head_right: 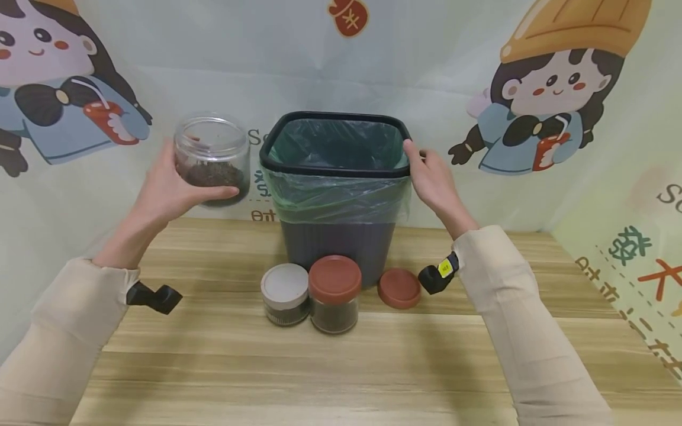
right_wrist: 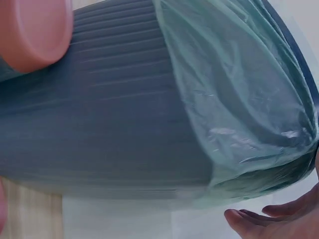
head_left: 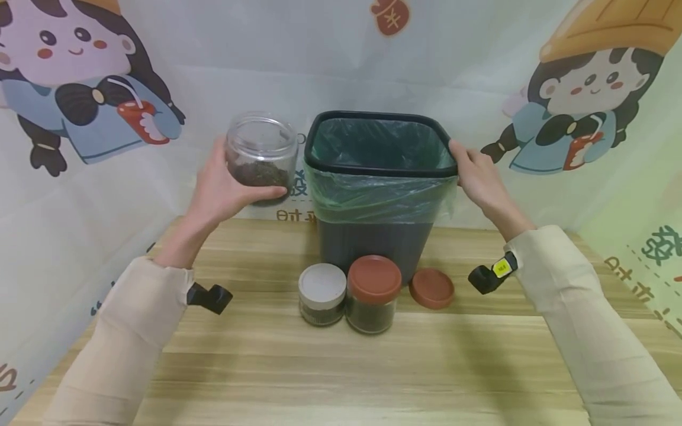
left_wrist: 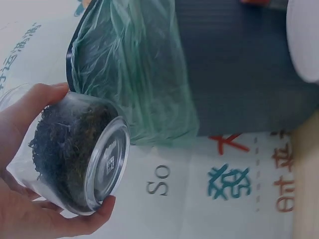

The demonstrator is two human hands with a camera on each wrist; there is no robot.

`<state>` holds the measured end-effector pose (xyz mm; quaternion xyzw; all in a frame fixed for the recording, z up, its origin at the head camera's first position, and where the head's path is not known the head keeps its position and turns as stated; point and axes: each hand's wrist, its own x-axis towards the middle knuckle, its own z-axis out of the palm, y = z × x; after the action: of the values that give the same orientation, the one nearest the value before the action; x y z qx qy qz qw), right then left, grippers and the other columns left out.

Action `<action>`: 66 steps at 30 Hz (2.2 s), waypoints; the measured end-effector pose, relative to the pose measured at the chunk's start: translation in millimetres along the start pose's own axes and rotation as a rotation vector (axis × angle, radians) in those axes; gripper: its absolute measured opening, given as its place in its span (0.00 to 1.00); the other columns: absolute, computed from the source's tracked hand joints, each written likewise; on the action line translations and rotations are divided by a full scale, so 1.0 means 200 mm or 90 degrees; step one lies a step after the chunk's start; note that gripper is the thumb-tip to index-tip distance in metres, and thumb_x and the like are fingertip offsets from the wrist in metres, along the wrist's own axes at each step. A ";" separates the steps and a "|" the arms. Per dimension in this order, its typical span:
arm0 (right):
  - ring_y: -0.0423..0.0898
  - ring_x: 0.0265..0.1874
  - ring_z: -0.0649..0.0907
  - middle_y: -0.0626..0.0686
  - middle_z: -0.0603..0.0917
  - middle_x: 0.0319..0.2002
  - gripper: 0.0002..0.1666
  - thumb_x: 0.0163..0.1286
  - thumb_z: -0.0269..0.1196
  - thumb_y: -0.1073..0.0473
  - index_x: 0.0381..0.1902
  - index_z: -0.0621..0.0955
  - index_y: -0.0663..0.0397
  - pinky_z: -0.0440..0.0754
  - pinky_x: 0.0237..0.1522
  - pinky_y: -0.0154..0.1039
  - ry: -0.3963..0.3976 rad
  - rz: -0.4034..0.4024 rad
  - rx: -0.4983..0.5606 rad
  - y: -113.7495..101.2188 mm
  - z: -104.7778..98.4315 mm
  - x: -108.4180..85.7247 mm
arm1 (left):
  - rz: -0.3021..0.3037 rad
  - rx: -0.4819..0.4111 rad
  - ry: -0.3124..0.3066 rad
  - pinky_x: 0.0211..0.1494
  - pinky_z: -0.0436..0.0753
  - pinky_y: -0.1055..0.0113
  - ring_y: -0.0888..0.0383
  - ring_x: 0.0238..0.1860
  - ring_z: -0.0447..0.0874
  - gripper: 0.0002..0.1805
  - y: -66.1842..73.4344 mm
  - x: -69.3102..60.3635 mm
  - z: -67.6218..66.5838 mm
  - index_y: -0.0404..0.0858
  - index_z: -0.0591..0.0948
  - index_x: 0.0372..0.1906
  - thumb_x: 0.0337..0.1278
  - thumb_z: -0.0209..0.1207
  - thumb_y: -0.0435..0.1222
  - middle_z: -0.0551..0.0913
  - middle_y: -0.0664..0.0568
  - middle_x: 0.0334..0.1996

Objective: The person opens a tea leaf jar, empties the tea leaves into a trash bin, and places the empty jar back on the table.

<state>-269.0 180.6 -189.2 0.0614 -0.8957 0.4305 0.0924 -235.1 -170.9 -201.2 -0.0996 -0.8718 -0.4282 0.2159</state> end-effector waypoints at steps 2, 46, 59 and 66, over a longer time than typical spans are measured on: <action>0.58 0.53 0.70 0.66 0.67 0.56 0.39 0.69 0.35 0.39 0.61 0.63 0.67 0.66 0.57 0.52 -0.012 0.007 -0.010 -0.02 -0.01 0.01 | 0.013 0.021 0.014 0.59 0.63 0.47 0.46 0.60 0.60 0.54 0.03 0.03 -0.01 0.37 0.53 0.64 0.29 0.72 0.41 0.62 0.43 0.60; 0.50 0.32 0.63 0.56 0.59 0.33 0.10 0.66 0.37 0.64 0.36 0.63 0.67 0.63 0.30 0.37 -0.115 0.094 -0.188 -0.23 -0.02 0.09 | 0.273 0.513 0.002 0.53 0.71 0.48 0.38 0.58 0.59 0.51 0.35 0.44 0.10 0.30 0.57 0.61 0.28 0.73 0.39 0.64 0.37 0.58; 0.50 0.31 0.63 0.56 0.58 0.31 0.10 0.67 0.37 0.63 0.31 0.63 0.64 0.64 0.32 0.38 -0.122 0.107 -0.207 -0.23 -0.02 0.09 | 0.364 0.598 0.055 0.56 0.69 0.50 0.40 0.55 0.63 0.36 0.39 0.47 0.14 0.29 0.62 0.56 0.33 0.62 0.23 0.68 0.38 0.53; 0.50 0.29 0.63 0.55 0.57 0.28 0.11 0.67 0.37 0.64 0.25 0.61 0.61 0.63 0.31 0.38 -0.126 0.100 -0.217 -0.23 -0.02 0.10 | 0.388 0.671 0.059 0.57 0.68 0.53 0.42 0.56 0.62 0.36 0.42 0.47 0.15 0.31 0.62 0.55 0.32 0.61 0.21 0.67 0.39 0.53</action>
<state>-279.1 155.5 -147.4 0.0171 -0.9623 0.2707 -0.0209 -297.8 -96.8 -114.9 -0.2055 -0.8883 0.1383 0.3868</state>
